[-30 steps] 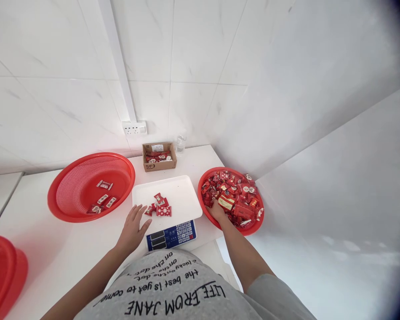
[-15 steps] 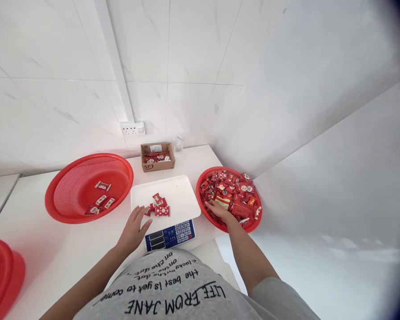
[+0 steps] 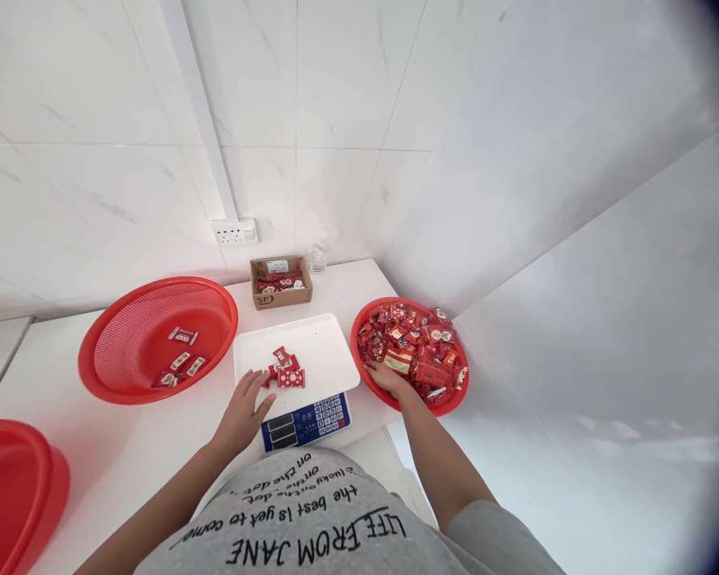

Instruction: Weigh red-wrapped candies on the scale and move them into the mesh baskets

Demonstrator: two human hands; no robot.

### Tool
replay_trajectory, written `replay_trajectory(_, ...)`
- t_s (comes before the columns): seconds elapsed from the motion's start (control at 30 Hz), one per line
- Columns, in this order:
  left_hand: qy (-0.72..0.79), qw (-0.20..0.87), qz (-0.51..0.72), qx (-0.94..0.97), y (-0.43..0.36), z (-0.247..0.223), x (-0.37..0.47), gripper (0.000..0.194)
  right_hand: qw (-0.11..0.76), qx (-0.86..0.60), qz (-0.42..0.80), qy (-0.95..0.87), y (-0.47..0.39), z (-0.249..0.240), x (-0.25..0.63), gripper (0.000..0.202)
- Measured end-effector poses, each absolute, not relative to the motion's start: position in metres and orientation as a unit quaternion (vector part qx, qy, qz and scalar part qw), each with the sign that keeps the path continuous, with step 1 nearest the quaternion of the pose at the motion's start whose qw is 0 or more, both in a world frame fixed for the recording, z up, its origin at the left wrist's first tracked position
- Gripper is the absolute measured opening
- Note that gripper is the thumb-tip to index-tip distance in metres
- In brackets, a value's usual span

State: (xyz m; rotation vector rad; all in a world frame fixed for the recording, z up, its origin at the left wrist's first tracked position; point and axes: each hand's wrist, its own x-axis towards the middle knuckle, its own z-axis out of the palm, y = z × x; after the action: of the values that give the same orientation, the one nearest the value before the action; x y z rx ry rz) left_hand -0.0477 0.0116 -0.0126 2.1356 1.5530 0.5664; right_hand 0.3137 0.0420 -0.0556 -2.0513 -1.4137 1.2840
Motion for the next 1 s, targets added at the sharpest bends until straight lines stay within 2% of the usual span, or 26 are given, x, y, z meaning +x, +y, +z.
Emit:
replay_trajectory(0.13, 0.563, 0.220, 0.199, 0.771, 0.010, -0.010, -0.049, 0.044, 0.173, -0.719, 0.444, -0.506, 0.040, -0.055, 0.315, 0.027)
replay_trajectory(0.33, 0.562, 0.222, 0.200, 0.772, 0.009, -0.013, -0.051, 0.045, 0.199, -0.685, 0.429, -0.554, 0.031, -0.036, 0.312, 0.030)
replay_trajectory(0.47, 0.559, 0.223, 0.201, 0.773, 0.009, -0.015, -0.049, 0.045, 0.202, -0.689, 0.359, -0.597, 0.029, -0.020, 0.302, 0.029)
replay_trajectory(0.57, 0.557, 0.222, 0.200, 0.775, 0.008, -0.015, -0.049, 0.045, 0.250, -0.707, 0.317, -0.580, 0.031, -0.008, 0.291, 0.028)
replay_trajectory(0.67, 0.557, 0.219, 0.197, 0.776, 0.007, -0.017, -0.049, 0.044, 0.297, -0.681, 0.350, -0.570, 0.038, 0.005, 0.272, 0.029)
replay_trajectory(0.83, 0.551, 0.215, 0.184, 0.785, 0.006, -0.019, -0.048, 0.042, 0.302, -0.587, 0.502, -0.559, 0.050, 0.011, 0.230, 0.035)
replay_trajectory(1.0, 0.550, 0.223, 0.157, 0.790, 0.006, -0.018, -0.048, 0.041, 0.245, -0.612, 0.473, -0.585, 0.051, -0.002, 0.211, 0.042)
